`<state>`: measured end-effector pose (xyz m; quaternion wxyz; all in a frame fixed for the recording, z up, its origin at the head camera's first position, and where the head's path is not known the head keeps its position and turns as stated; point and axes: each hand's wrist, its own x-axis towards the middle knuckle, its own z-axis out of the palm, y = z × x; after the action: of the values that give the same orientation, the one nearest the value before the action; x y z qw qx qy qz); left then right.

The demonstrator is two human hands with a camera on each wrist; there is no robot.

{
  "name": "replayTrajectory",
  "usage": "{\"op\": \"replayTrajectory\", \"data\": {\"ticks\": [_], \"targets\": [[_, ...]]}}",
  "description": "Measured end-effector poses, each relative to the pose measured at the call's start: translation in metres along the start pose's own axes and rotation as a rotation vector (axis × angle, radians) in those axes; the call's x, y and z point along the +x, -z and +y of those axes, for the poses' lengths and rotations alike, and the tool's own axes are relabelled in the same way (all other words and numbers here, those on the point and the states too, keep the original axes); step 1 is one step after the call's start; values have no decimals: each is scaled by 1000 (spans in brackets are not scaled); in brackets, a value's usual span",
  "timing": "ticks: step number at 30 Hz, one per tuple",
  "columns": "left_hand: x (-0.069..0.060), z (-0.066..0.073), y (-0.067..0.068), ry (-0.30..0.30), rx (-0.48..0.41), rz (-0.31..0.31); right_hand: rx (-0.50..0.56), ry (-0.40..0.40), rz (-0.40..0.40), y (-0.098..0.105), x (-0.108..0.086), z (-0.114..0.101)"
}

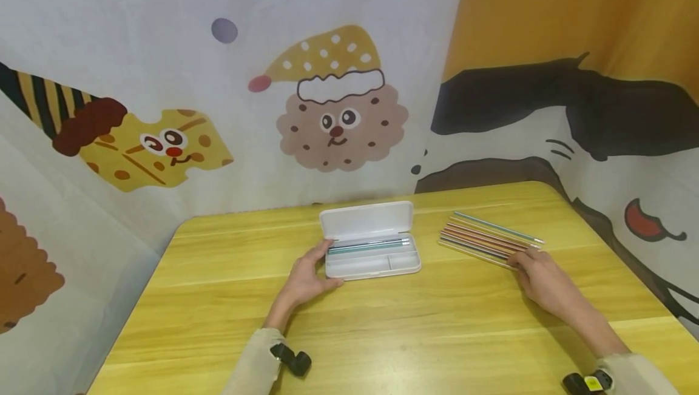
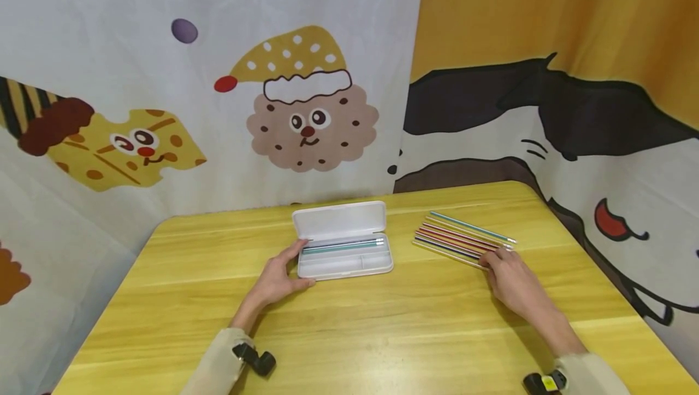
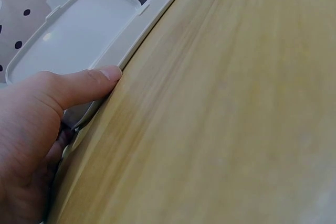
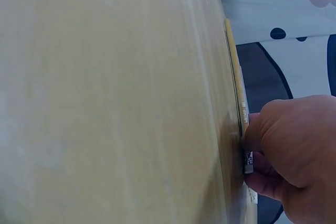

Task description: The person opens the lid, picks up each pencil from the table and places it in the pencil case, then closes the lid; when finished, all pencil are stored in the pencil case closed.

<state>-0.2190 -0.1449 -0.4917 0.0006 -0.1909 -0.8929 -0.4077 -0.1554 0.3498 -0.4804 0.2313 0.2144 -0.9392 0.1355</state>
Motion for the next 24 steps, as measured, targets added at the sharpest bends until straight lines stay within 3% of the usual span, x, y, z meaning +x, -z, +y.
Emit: {"op": "replayTrajectory", "data": {"ticks": [9,24], "targets": [[0,0,0,-11,-2,4,28,54,46,-3,4,-1],[0,0,0,-3,10,-1,109,189,48,-4,29,-22]]}}
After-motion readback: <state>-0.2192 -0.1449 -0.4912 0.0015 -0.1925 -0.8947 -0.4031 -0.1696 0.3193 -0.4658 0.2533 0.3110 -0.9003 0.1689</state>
